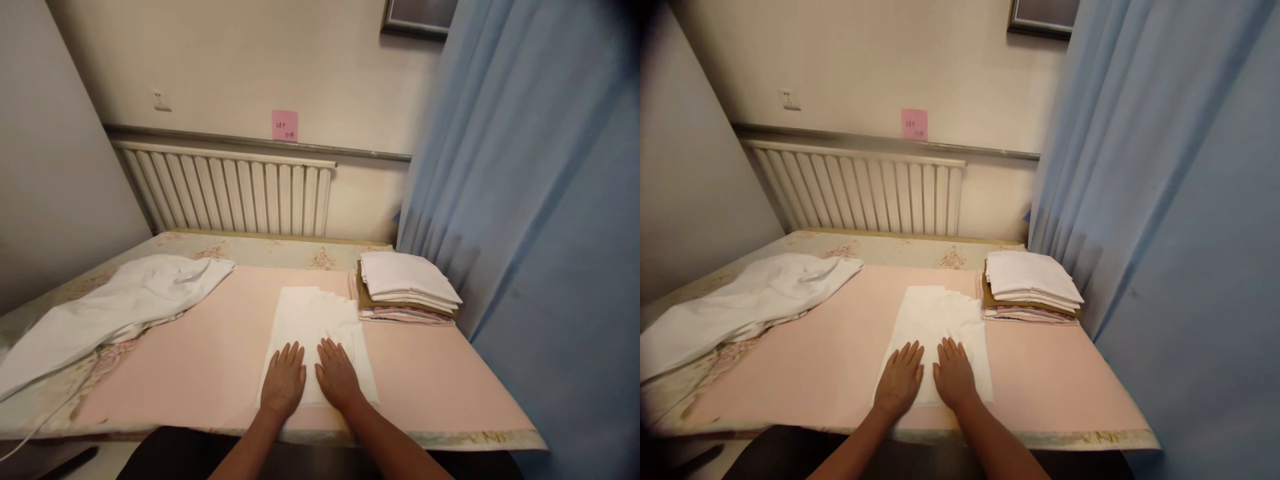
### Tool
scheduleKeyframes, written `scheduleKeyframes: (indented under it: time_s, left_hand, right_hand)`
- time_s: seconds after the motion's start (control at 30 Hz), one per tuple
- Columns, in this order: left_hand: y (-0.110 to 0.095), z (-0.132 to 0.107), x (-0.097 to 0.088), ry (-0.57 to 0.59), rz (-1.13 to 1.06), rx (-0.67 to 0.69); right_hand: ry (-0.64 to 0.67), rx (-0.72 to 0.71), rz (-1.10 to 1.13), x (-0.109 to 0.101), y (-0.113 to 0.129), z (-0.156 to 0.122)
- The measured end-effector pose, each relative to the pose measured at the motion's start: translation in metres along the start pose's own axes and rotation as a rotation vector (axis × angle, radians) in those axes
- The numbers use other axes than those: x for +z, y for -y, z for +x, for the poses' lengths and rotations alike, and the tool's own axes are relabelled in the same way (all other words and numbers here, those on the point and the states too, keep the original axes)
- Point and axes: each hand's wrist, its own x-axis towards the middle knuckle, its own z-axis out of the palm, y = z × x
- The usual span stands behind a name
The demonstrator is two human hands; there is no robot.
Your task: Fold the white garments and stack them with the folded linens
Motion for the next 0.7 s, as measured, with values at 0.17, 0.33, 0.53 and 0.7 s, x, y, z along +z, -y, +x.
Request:
scheduleKeyframes:
  time_s: [0.17,0.33,0.53,0.7]
  left_hand:
    - [-0.0014,0.0003,-0.0028,0.003,0.011,0.003]
    - [-0.0013,0.0009,-0.0037,-0.005,0.008,0.007]
    - [-0.0007,0.0018,-0.0039,0.001,0.019,0.012]
    - [0.0007,0.0013,-0.0006,-0.030,0.016,0.020]
  right_hand:
    - [0.006,0.009,0.017,-0.0006,0.0001,0.0001]
    - [0.004,0.005,0.024,-0.0020,0.0006,0.0009]
    - [-0.008,0.011,0.011,0.0027,-0.0012,-0.0011]
    - [0.023,-0.013,0.004,0.0007,0.0019,0.0022]
